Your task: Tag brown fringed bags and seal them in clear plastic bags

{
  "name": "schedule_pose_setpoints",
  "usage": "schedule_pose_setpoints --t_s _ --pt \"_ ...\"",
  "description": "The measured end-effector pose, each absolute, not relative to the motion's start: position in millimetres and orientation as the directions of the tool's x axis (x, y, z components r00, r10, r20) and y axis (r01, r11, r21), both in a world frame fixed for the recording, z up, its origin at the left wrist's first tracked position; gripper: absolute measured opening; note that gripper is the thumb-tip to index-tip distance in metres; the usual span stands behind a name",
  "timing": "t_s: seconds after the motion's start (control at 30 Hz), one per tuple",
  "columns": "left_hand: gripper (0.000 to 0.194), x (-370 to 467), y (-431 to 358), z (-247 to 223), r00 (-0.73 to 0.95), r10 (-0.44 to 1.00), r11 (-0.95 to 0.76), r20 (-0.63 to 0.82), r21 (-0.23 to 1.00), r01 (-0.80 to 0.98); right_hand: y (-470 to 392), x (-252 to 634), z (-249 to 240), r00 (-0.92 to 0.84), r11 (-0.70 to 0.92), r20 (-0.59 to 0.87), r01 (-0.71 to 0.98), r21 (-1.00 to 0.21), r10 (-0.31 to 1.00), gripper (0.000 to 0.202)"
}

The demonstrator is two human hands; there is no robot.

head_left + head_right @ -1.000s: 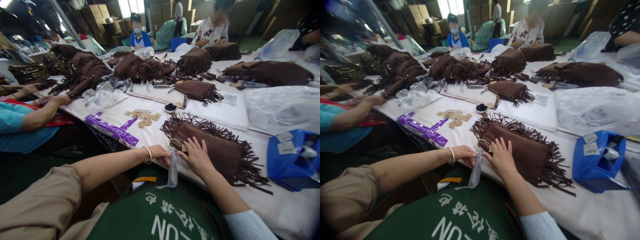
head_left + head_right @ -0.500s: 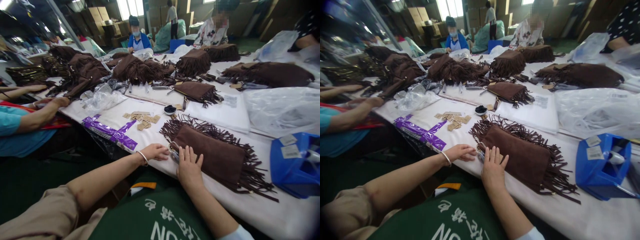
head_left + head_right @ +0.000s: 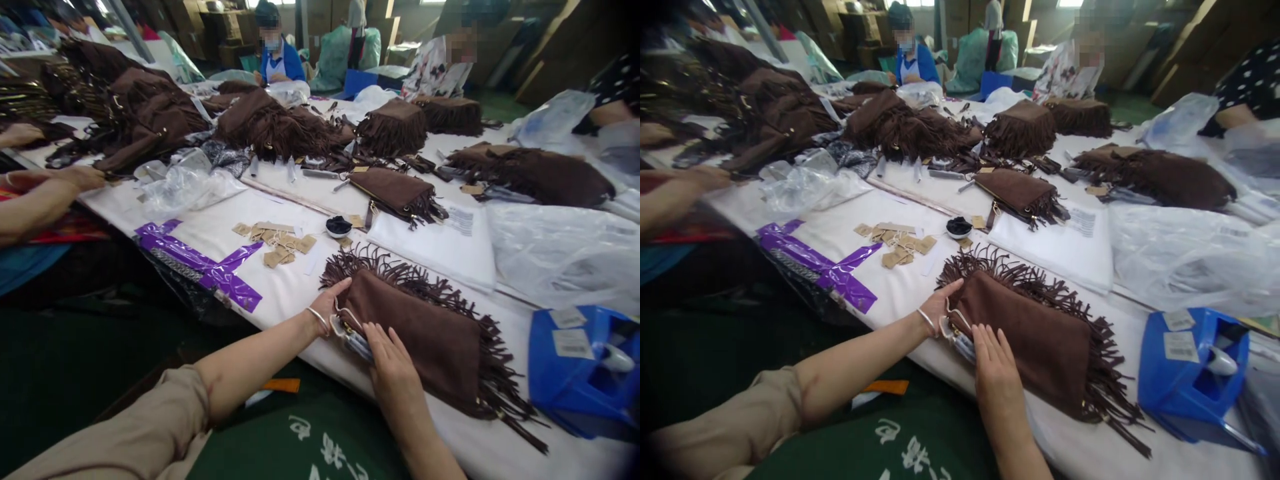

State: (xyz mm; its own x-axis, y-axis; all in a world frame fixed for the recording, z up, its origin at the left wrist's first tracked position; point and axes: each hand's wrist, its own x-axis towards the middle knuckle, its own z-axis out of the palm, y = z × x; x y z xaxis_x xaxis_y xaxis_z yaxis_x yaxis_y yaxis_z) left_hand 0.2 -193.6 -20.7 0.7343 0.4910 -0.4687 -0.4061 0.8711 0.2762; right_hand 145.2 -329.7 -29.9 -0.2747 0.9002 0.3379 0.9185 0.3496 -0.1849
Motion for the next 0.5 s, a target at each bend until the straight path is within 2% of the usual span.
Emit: schedule_pose_setpoints --t_s 0.07,0.13,0.2,0.27,0.33,0.4,0.43,0.47,0.5 --pt "0.04 8 -180 -22 0.731 0.491 0.869 -0.473 0.216 -0.444 -336 143 -32 -0.27 0.35 0.342 0.916 -0.198 0.9 0.068" --pt "0.032 11 -166 -24 0.644 0.58 0.807 -0.499 0.247 -0.536 -338 141 -32 -0.265 0.347 0.339 0.914 -0.21 0.903 0.07" --pt "0.025 12 -155 -26 0.523 0.674 0.721 -0.522 0.31 -0.619 -338 139 -32 -0.269 0.349 0.332 0.913 -0.212 0.904 0.07" --pt "0.028 13 -151 -27 0.416 0.759 0.628 -0.501 0.39 -0.674 -338 137 -33 -0.262 0.339 0.32 0.917 -0.213 0.91 0.07" --pt "0.034 16 -157 -25 0.305 0.871 0.486 -0.385 0.586 -0.649 -338 135 -38 -0.261 0.338 0.322 0.916 -0.213 0.91 0.07" --pt "0.039 20 -171 -23 0.31 0.943 0.247 -0.117 0.873 -0.421 -339 134 -45 -0.264 0.347 0.339 0.913 -0.213 0.903 0.07" --pt "0.041 22 -179 -22 0.402 0.915 0.079 0.025 0.968 -0.24 -340 134 -49 -0.267 0.355 0.354 0.911 -0.211 0.896 0.069" --pt "0.043 24 -188 -22 0.527 0.841 -0.104 0.12 0.993 -0.061 -341 133 -53 -0.271 0.363 0.367 0.908 -0.21 0.89 0.067" --pt "0.046 27 -195 -23 0.647 0.745 -0.283 0.162 0.955 0.087 -342 134 -56 -0.278 0.374 0.379 0.904 -0.207 0.883 0.064"
